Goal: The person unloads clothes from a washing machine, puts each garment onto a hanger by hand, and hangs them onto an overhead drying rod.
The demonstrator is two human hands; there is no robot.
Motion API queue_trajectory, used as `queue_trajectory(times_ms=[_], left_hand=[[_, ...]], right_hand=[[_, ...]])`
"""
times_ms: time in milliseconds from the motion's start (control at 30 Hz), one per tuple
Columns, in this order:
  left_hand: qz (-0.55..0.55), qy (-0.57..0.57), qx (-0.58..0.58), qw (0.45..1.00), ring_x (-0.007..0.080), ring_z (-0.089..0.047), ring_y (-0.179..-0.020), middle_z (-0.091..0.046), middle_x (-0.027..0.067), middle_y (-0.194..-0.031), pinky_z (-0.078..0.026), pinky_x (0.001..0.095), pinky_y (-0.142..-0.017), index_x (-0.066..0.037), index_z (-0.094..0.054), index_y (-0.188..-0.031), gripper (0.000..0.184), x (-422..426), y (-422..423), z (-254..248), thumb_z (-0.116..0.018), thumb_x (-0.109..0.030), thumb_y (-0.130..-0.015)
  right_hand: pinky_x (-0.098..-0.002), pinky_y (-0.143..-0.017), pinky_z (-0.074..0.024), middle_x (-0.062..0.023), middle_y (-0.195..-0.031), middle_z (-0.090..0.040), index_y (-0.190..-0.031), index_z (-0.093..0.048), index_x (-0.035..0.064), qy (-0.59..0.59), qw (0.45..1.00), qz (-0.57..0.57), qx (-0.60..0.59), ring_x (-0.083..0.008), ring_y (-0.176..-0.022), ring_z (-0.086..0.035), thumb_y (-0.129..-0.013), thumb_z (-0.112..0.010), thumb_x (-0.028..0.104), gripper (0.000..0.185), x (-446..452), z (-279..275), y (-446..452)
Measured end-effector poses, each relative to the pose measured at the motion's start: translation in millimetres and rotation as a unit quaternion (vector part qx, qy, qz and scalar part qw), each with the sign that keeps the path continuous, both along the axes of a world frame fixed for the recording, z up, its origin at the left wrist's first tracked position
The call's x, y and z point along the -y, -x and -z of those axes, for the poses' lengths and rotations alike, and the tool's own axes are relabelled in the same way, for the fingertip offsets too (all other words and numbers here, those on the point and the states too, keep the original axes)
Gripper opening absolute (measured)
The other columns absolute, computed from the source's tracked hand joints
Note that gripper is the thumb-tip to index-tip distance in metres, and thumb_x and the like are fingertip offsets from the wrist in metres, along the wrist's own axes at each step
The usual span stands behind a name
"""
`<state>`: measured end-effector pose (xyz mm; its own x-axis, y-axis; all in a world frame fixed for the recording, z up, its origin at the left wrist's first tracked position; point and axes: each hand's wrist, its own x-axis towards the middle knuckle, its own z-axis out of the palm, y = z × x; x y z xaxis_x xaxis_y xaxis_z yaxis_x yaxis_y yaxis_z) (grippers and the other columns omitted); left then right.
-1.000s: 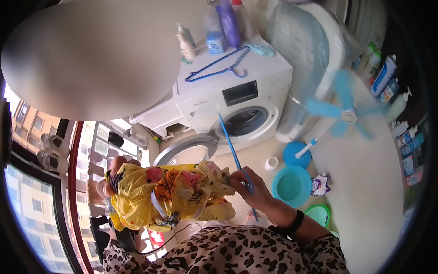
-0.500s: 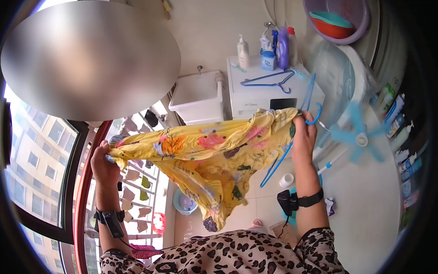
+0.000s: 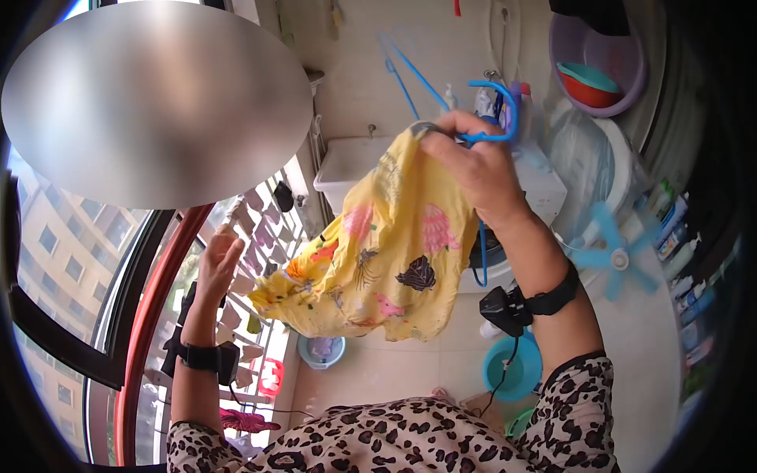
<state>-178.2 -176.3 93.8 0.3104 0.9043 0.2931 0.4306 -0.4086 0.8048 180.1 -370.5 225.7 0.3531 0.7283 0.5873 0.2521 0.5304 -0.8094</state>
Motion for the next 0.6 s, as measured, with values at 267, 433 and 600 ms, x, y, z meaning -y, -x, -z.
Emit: queue_trajectory(times_ms=[267, 433, 600], left_hand=[[0.369, 0.202, 0.148, 0.895, 0.0108, -0.059, -0.079, -0.062, 0.0024, -0.090, -0.048, 0.0241, -0.072, -0.001, -0.057, -0.107, 0.029, 106.1, -160.8, -69.8, -0.064, -0.022, -0.088], [0.374, 0.171, 0.280, 0.867, 0.0168, -0.063, -0.079, -0.063, 0.0079, -0.094, -0.052, 0.0295, -0.074, 0.001, -0.056, -0.105, 0.023, 65.0, -145.9, -84.0, -0.051, -0.017, -0.092], [0.398, 0.283, 0.344, 0.802, 0.0177, -0.064, -0.083, -0.062, 0.0106, -0.096, -0.054, 0.0316, -0.077, 0.002, -0.052, -0.110, 0.030, 90.8, -158.2, -138.3, -0.052, -0.021, -0.091]], right_hand=[[-0.0255, -0.061, -0.0450, -0.0070, -0.072, -0.061, -0.085, -0.063, -0.0023, -0.058, 0.971, 0.054, 0.227, -0.0113, -0.067, -0.058, -0.083, -0.062, 0.015, 0.017, -28.0, -3.1, 61.1], [-0.0265, -0.070, -0.0489, -0.0077, -0.088, -0.060, -0.103, -0.063, -0.0019, 0.039, 0.991, 0.029, 0.124, -0.0142, -0.078, -0.059, -0.095, -0.051, 0.025, 0.030, 12.7, 29.5, -10.1], [-0.0284, -0.087, -0.0441, -0.0065, -0.103, -0.059, -0.120, -0.055, 0.0018, 0.109, 0.983, -0.060, 0.137, -0.0134, -0.099, -0.054, -0.097, -0.048, 0.029, 0.036, 19.2, 139.4, -29.8]])
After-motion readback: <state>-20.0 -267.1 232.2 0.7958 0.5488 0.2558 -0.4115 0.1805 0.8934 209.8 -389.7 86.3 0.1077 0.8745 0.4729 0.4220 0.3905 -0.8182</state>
